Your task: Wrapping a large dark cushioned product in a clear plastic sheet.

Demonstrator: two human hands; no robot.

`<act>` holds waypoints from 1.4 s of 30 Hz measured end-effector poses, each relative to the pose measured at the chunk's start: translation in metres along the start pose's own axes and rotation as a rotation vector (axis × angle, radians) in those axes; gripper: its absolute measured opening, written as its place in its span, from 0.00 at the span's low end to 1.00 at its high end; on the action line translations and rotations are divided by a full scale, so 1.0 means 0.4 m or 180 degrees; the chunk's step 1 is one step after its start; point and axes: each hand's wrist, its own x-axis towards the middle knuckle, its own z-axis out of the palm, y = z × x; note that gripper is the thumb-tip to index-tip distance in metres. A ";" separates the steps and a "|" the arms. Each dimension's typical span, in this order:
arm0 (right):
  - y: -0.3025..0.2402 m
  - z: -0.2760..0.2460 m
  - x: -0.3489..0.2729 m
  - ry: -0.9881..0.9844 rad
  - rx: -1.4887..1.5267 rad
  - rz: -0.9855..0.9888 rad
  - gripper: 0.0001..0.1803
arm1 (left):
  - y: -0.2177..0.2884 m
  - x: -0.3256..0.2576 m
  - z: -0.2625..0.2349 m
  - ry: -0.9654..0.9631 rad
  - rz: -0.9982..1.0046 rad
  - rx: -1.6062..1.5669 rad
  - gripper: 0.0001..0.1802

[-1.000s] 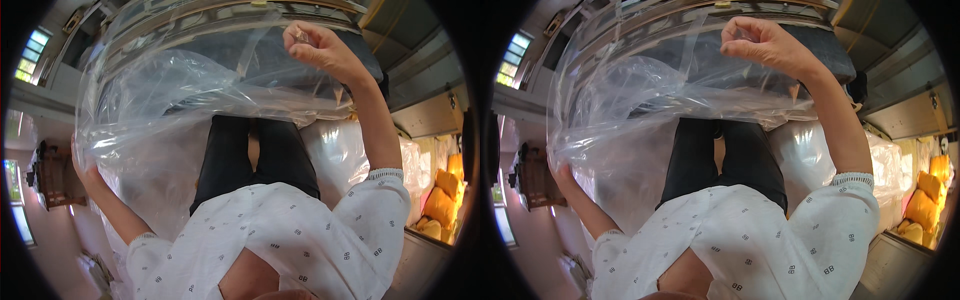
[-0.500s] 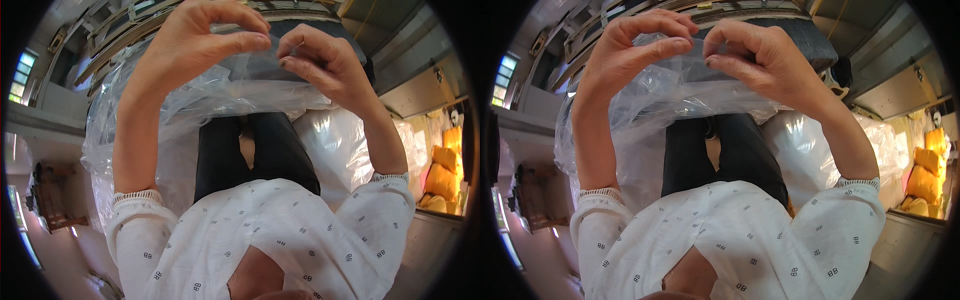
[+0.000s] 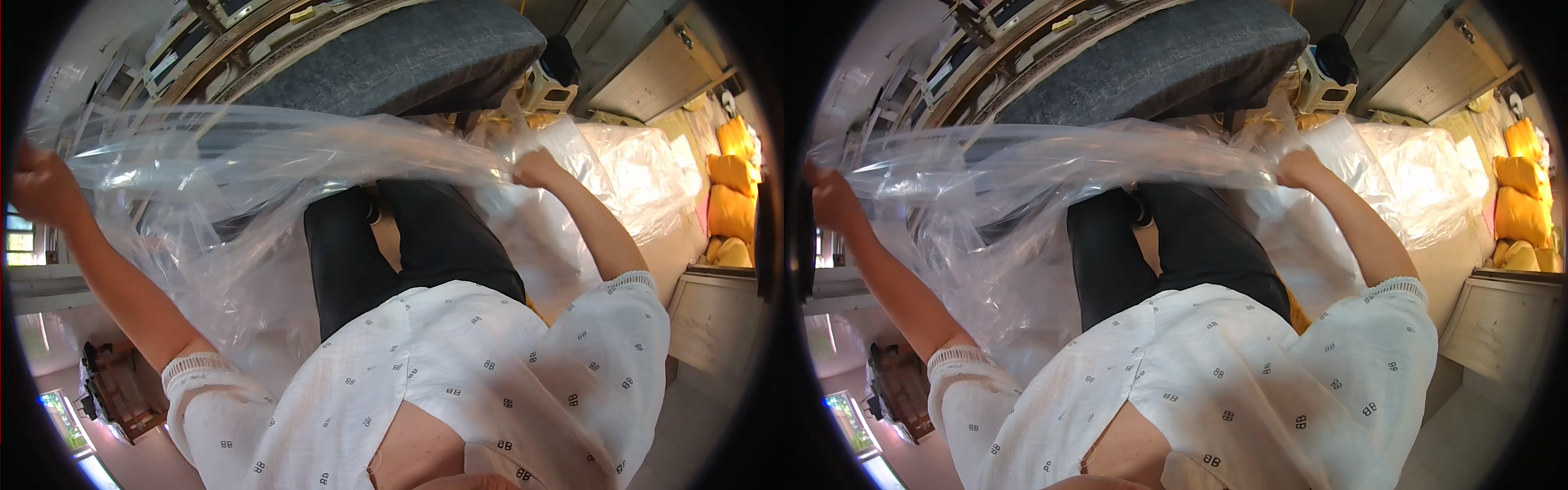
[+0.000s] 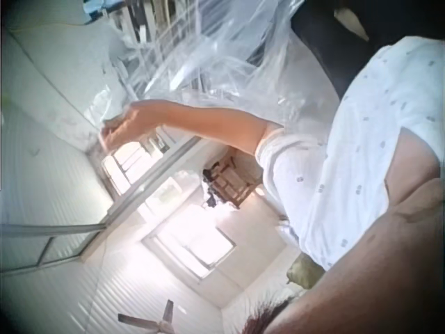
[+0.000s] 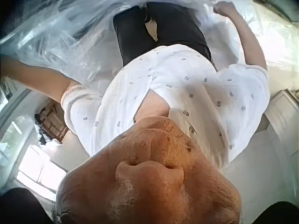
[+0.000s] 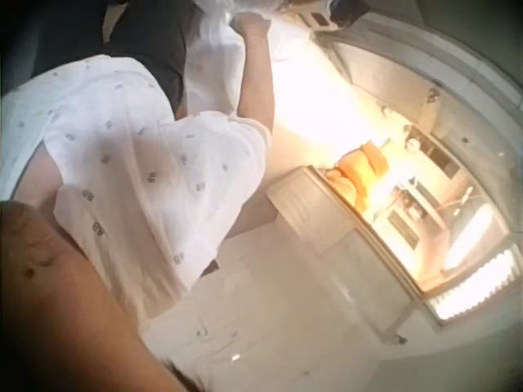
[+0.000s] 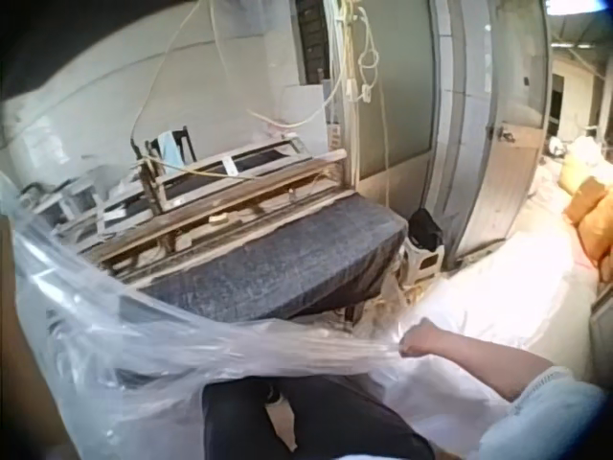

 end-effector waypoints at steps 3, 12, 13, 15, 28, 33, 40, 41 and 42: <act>0.224 0.124 -0.002 -0.0576 -0.0422 0.0891 0.15 | -0.009 -0.147 0.119 -0.0105 0.1195 -0.1183 0.08; 0.577 -0.553 0.065 0.3575 -0.0501 0.2549 0.16 | -0.383 -0.685 0.448 -0.2356 0.0523 -0.0178 0.11; 0.482 -0.645 0.043 0.4762 0.1093 0.1005 0.12 | -0.490 -0.711 0.475 -0.2119 0.0699 -0.0239 0.11; 0.319 -0.753 0.051 0.5750 0.1526 0.0586 0.14 | -0.576 -0.738 0.512 -0.2213 0.0667 -0.0118 0.12; 0.275 -0.498 0.460 0.2405 0.1580 0.0745 0.42 | -0.822 -0.682 0.669 -0.2695 0.0149 0.0185 0.10; 0.251 -0.520 0.404 0.3412 0.0955 -0.0516 0.22 | -0.732 -0.513 0.702 -0.3464 0.0471 0.0763 0.12; 0.431 -0.204 0.168 0.2776 0.3370 0.1554 0.13 | 0.031 -0.390 0.167 -0.4080 0.0383 -0.3607 0.16; 0.428 -0.137 0.175 0.2238 0.3169 0.1774 0.12 | 0.106 -0.410 0.068 -0.3887 0.0700 -0.3697 0.15; 0.395 -0.079 0.193 0.2020 0.3447 0.2051 0.10 | 0.167 -0.433 -0.017 -0.3660 0.1145 -0.3611 0.13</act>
